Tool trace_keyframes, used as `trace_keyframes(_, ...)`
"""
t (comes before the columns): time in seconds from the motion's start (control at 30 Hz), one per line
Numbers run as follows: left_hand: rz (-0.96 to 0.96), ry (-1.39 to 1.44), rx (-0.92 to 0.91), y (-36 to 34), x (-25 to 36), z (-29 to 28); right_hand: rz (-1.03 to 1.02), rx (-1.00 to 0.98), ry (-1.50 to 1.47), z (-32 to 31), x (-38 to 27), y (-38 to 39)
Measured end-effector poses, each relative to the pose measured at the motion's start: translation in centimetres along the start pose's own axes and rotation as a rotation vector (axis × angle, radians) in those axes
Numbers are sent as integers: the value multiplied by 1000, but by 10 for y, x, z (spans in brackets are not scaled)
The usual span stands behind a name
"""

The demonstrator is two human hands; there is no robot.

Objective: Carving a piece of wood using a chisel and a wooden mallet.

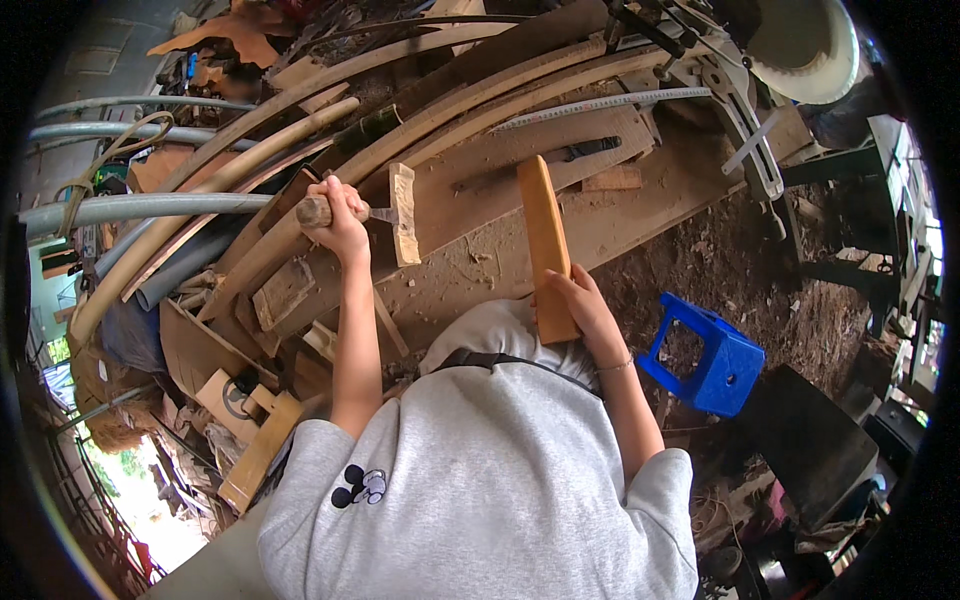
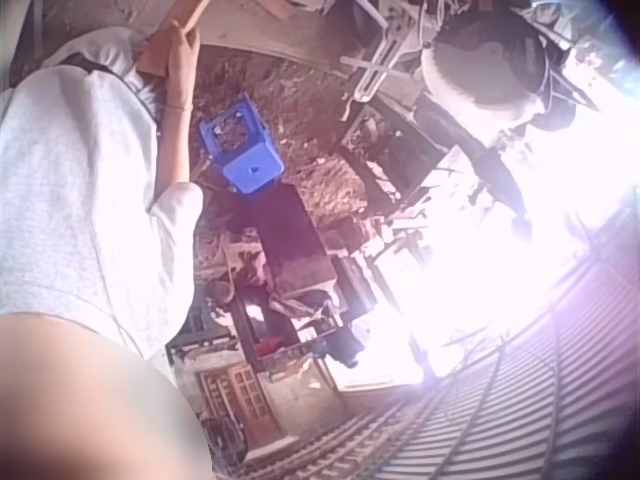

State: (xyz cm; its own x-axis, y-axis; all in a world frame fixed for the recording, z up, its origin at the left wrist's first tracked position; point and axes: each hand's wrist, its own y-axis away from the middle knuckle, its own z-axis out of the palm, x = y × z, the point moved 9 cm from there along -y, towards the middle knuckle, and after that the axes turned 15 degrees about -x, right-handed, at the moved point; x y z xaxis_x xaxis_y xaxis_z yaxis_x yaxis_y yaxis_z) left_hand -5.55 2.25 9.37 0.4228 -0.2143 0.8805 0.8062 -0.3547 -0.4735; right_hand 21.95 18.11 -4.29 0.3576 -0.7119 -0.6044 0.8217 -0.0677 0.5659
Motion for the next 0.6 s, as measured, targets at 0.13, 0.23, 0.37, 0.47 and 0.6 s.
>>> trace_keyframes(0.13, 4, -31, -21, 0, 1, -1, -8, 5, 0, 0, 0, 0)
trace_keyframes(0.23, -8, -51, -16, 0, -2, -3, -2, 9, 8, 0, 0, 2)
trace_keyframes(0.37, -2, -59, -8, 1, -4, -4, -4, 9, 3, 2, -2, 3)
trace_keyframes(0.47, 0, -58, -11, 2, -6, -3, -8, 11, -5, 2, -2, 3)
trace_keyframes(0.6, 0, -66, -27, 0, -7, -1, 10, 23, -1, 4, -3, 5)
